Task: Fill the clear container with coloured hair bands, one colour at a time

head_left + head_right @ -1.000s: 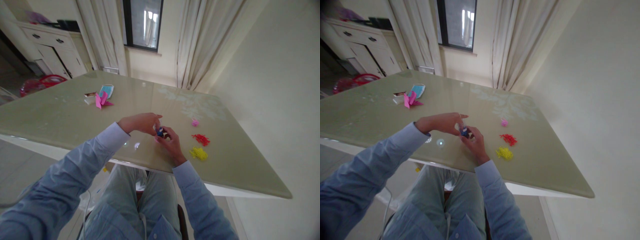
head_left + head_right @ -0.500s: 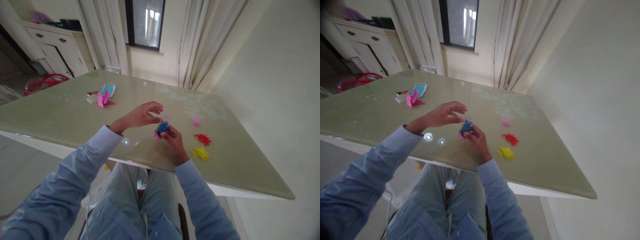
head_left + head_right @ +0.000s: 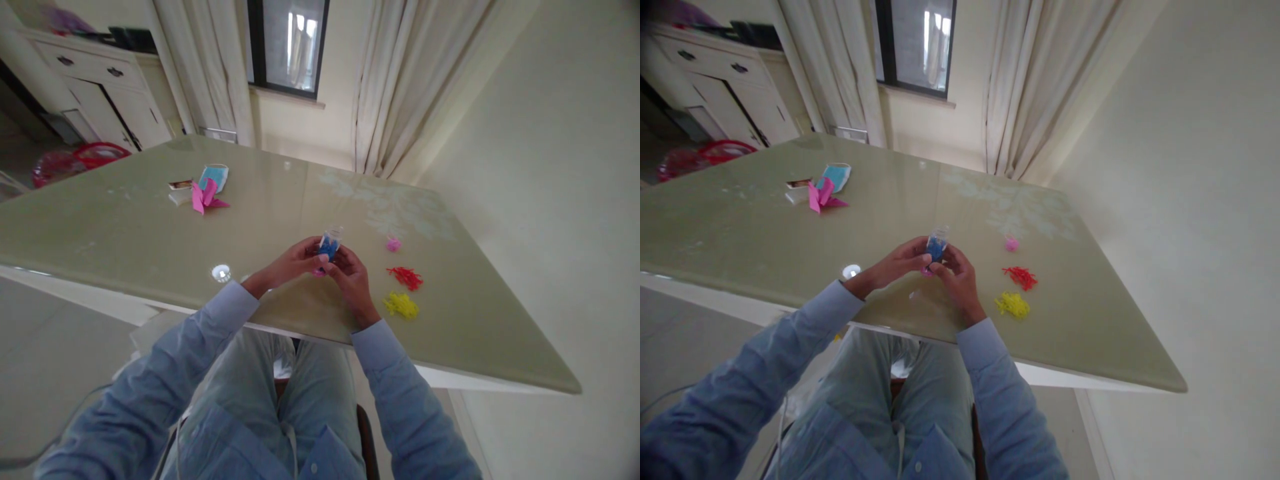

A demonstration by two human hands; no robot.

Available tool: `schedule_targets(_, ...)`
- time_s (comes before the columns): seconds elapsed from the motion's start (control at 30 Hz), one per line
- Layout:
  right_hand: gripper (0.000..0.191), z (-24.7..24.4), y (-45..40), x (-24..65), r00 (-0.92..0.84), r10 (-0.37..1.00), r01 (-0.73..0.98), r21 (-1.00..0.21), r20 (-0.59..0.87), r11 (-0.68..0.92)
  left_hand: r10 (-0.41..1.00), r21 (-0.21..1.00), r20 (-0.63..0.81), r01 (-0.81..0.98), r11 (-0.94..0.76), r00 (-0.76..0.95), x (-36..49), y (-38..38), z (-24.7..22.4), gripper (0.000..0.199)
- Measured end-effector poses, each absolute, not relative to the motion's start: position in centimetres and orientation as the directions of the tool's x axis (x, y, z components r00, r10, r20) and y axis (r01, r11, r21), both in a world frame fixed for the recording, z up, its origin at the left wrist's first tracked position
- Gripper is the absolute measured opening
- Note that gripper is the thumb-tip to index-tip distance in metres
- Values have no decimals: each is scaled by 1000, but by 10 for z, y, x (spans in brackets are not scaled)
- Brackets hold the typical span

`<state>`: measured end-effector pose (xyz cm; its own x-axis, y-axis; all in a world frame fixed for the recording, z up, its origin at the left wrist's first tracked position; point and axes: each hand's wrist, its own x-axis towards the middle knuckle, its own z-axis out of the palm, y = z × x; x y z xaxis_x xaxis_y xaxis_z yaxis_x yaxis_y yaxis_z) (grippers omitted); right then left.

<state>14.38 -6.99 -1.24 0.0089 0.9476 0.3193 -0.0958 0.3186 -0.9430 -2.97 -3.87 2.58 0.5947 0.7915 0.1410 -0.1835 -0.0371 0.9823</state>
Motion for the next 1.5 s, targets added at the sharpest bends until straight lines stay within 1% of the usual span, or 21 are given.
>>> schedule_targets(0.13, 51, -17, -67, 146, 74, 926, 23, -929, 370, 369, 822, 973, 187, -216, -80, 539, -25, -36, 15, 61)
schedule_targets(0.27, 45, -17, -67, 147, 63, 899, 141, -896, 433, 421, 862, 972, 160, -228, -54, 480, -23, -33, 8, 53)
schedule_targets(0.33, 43, -17, -68, 146, 50, 887, 191, -876, 460, 443, 870, 973, 166, -220, -68, 465, -24, -31, 7, 51)
schedule_targets(0.47, 47, -17, -73, 145, 40, 855, 269, -830, 516, 488, 884, 977, 175, -184, -103, 433, -29, -29, 5, 52)
schedule_targets(0.6, 53, -19, -77, 145, 23, 826, 328, -785, 563, 526, 902, 984, 170, -109, -138, 397, -34, -28, 3, 54)
schedule_targets(0.7, 61, -18, -79, 145, 14, 788, 375, -734, 615, 566, 895, 959, 248, 34, -280, 370, -36, -27, 0, 50)
schedule_targets(0.77, 61, -16, -81, 144, 22, 757, 401, -699, 653, 592, 870, 900, 335, 151, -409, 362, -37, -27, -1, 47)
schedule_targets(0.87, 48, -12, -82, 143, 33, 722, 437, -660, 691, 611, 823, 812, 420, 246, -529, 382, -39, -27, -2, 45)
schedule_targets(0.97, 36, -10, -82, 143, 16, 722, 469, -643, 691, 605, 792, 766, 442, 282, -577, 421, -40, -27, -2, 45)
schedule_targets(1.07, 32, -12, -80, 145, -12, 734, 468, -645, 679, 604, 775, 755, 442, 280, -594, 453, -40, -27, -3, 46)
schedule_targets(1.23, 22, -12, -75, 146, -57, 726, 394, -653, 685, 647, 757, 764, 441, 242, -599, 482, -40, -26, -3, 48)
schedule_targets(1.37, 20, -1, -74, 149, -137, 733, 462, -611, 667, 643, 739, 775, 469, 176, -607, 484, -41, -24, -5, 44)
schedule_targets(1.5, 19, 15, -69, 156, -273, 758, 527, -568, 592, 633, 735, 799, 468, 121, -589, 491, -41, -21, -8, 42)
